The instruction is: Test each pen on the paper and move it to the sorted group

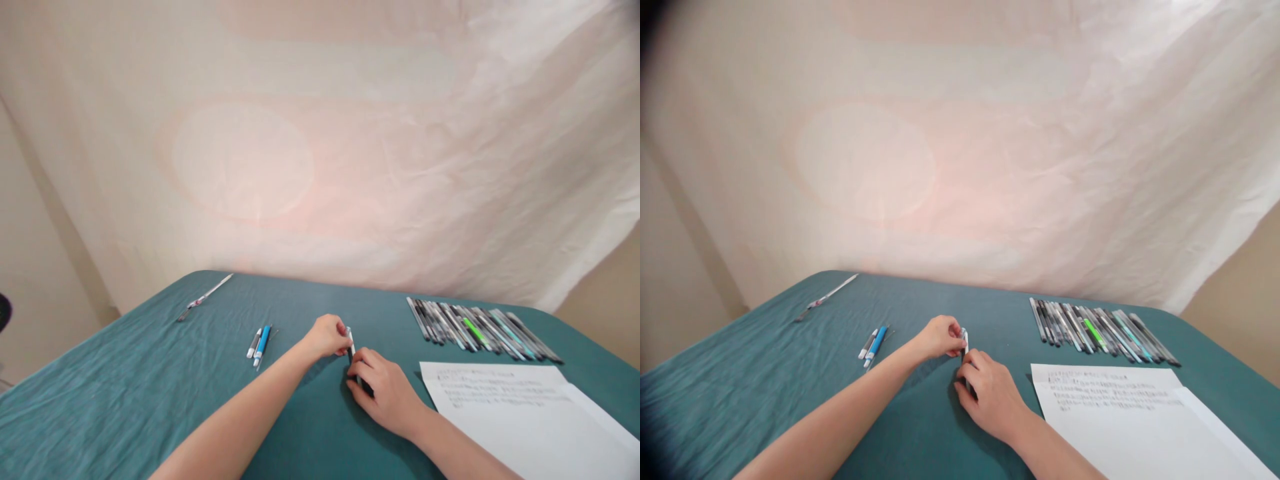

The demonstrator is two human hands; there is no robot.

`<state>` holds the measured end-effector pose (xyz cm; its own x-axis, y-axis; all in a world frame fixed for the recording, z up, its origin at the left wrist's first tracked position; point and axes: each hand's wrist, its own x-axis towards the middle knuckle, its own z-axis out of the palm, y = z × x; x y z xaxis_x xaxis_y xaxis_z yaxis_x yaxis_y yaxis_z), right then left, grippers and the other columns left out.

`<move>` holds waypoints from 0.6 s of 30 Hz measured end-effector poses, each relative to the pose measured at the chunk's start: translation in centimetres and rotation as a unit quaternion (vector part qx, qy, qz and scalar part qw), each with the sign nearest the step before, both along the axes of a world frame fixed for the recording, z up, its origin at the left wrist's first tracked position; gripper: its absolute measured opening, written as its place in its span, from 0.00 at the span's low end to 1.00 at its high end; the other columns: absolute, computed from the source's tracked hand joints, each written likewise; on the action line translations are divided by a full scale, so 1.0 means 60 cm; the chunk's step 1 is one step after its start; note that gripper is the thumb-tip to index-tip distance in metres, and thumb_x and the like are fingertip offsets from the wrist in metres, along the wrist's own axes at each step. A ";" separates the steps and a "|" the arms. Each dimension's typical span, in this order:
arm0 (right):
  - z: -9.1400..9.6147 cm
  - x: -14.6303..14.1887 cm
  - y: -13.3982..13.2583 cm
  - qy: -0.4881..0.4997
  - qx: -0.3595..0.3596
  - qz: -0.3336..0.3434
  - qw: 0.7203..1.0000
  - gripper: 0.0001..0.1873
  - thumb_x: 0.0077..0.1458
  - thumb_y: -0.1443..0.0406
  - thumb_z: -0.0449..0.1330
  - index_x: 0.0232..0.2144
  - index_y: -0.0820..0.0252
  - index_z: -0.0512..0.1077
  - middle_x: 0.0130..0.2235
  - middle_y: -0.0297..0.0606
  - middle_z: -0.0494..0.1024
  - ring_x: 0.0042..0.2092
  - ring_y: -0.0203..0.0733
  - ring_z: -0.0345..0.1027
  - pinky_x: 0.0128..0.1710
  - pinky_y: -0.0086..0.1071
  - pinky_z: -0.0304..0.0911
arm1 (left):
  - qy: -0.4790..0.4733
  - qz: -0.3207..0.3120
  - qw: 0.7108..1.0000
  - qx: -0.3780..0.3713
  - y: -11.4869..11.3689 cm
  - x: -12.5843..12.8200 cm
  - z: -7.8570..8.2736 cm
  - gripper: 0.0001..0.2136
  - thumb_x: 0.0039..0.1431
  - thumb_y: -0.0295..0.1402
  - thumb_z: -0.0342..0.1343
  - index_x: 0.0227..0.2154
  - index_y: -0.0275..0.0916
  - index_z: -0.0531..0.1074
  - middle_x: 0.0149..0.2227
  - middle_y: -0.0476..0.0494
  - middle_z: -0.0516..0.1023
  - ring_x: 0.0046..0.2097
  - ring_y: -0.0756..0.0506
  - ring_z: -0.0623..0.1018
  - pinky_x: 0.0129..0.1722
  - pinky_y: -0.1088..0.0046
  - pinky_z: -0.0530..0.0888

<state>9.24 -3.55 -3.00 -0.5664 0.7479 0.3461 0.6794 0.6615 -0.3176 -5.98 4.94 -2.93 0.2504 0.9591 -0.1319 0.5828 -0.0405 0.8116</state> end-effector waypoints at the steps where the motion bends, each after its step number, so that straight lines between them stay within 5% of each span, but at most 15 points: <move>1: -0.001 0.002 0.002 0.003 0.002 -0.008 1.000 0.06 0.53 0.69 0.51 0.32 0.58 0.68 0.35 0.36 0.68 0.38 0.38 0.62 0.38 0.30 0.59 | 0.002 -0.003 1.000 0.011 0.002 -0.001 -0.002 0.06 0.42 0.27 0.56 0.27 0.33 0.69 0.19 0.48 0.74 0.22 0.49 0.75 0.21 0.79 0.69; 10: -0.012 0.018 0.017 0.026 0.008 -0.077 0.997 0.04 0.48 0.71 0.53 0.27 0.58 0.65 0.32 0.35 0.66 0.36 0.39 0.62 0.35 0.30 0.60 | 0.057 -0.013 0.988 0.140 0.012 -0.010 -0.012 0.08 0.40 0.32 0.58 0.26 0.36 0.71 0.26 0.47 0.76 0.29 0.48 0.74 0.30 0.76 0.69; 18: -0.025 0.026 0.028 0.031 -0.005 -0.103 0.994 0.07 0.48 0.73 0.49 0.28 0.58 0.63 0.32 0.35 0.65 0.35 0.39 0.62 0.34 0.30 0.59 | 0.103 -0.024 0.978 0.180 0.010 -0.007 -0.018 0.08 0.43 0.34 0.57 0.28 0.37 0.72 0.28 0.46 0.76 0.31 0.47 0.74 0.33 0.74 0.68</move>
<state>10.78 -1.87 -4.52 -0.3793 0.8495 0.3667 0.7791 0.5070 -0.3687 -6.38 5.57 -4.00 0.2996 0.9405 0.1602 0.7234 -0.3334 0.6046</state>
